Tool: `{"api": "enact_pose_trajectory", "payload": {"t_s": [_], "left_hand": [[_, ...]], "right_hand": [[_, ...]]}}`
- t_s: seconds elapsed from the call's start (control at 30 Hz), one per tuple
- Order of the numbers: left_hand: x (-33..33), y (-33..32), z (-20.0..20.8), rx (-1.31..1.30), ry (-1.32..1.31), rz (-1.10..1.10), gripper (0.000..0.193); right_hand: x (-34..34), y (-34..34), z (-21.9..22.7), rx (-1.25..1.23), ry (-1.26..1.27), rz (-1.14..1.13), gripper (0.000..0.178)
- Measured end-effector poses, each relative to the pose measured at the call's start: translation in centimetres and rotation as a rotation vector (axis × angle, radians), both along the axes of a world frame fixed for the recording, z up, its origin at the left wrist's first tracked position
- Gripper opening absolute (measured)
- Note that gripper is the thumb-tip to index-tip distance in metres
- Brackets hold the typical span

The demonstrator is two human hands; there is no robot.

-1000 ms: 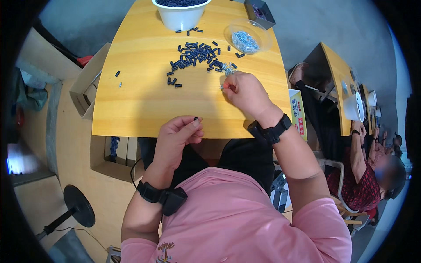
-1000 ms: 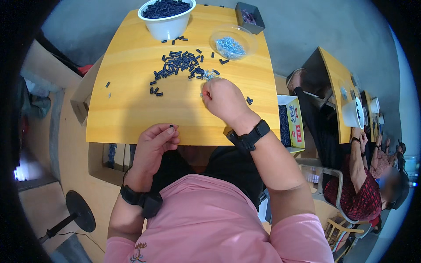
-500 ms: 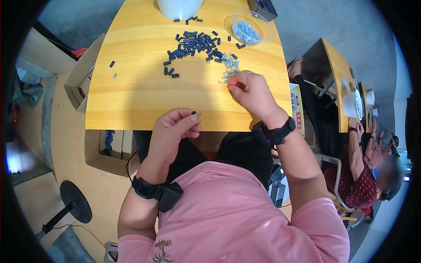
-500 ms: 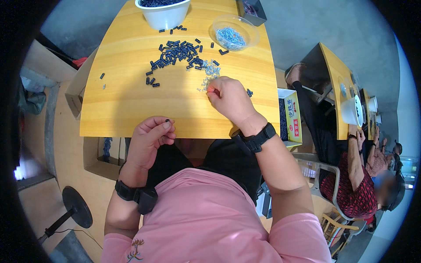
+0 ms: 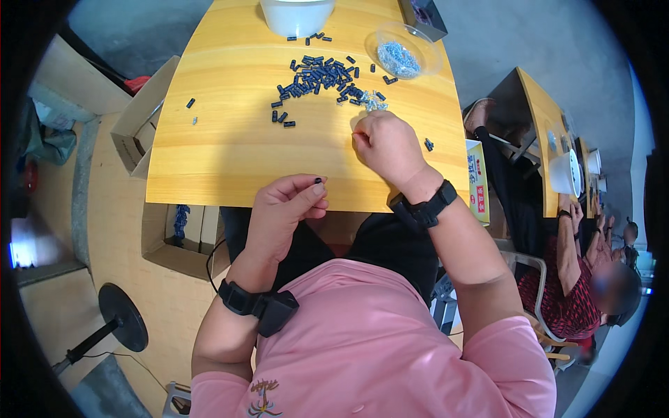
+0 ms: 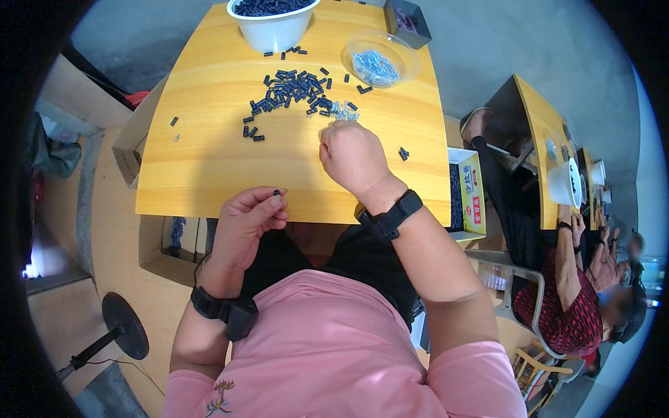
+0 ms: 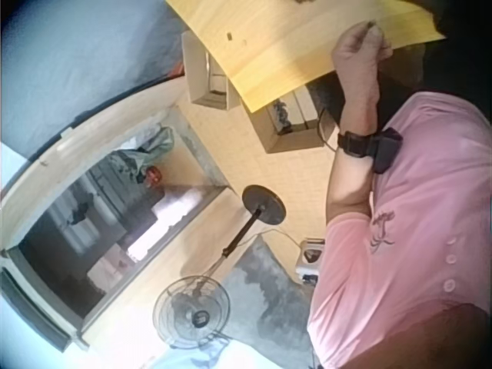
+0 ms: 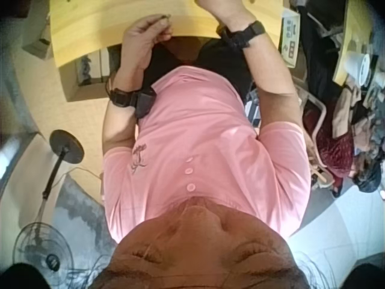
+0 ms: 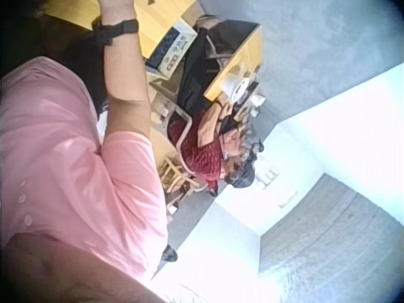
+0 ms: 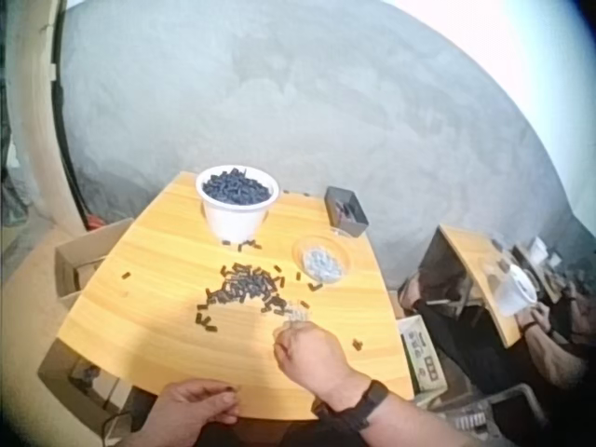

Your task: Assembling small plastic and metal components at a workbench.

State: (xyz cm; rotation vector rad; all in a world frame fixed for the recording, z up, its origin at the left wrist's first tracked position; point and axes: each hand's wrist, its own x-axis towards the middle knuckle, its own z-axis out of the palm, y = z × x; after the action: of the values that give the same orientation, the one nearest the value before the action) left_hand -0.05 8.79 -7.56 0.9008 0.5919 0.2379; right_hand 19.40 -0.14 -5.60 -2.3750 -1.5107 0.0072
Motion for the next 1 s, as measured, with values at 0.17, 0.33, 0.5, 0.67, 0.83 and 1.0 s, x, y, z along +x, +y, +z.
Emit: {"api": "enact_pose_trajectory", "payload": {"t_s": [0.17, 0.33, 0.5, 0.67, 0.83, 1.0], "left_hand": [[-0.1, -0.1, 0.1, 0.010, -0.012, -0.021, 0.020], [-0.3, -0.1, 0.0, -0.006, 0.005, 0.004, 0.020], [0.0, -0.2, 0.1, -0.010, 0.007, 0.000, 0.021], [0.1, -0.1, 0.1, 0.002, 0.019, 0.001, 0.021], [0.1, -0.1, 0.1, 0.002, 0.007, -0.003, 0.021], [0.0, 0.0, 0.0, -0.003, 0.008, -0.004, 0.021]], "right_hand": [[0.3, 0.3, -0.1, -0.023, -0.069, 0.044, 0.013], [0.5, 0.2, -0.1, -0.039, 0.001, 0.091, 0.012], [0.8, -0.5, -0.6, 0.028, 0.059, 0.096, 0.006], [0.6, -0.5, 0.0, -0.018, 0.120, 0.121, 0.007], [0.7, -0.7, -0.3, -0.017, 0.089, 0.137, 0.007], [0.4, -0.5, 0.4, -0.057, 0.053, 0.131, 0.007]]}}
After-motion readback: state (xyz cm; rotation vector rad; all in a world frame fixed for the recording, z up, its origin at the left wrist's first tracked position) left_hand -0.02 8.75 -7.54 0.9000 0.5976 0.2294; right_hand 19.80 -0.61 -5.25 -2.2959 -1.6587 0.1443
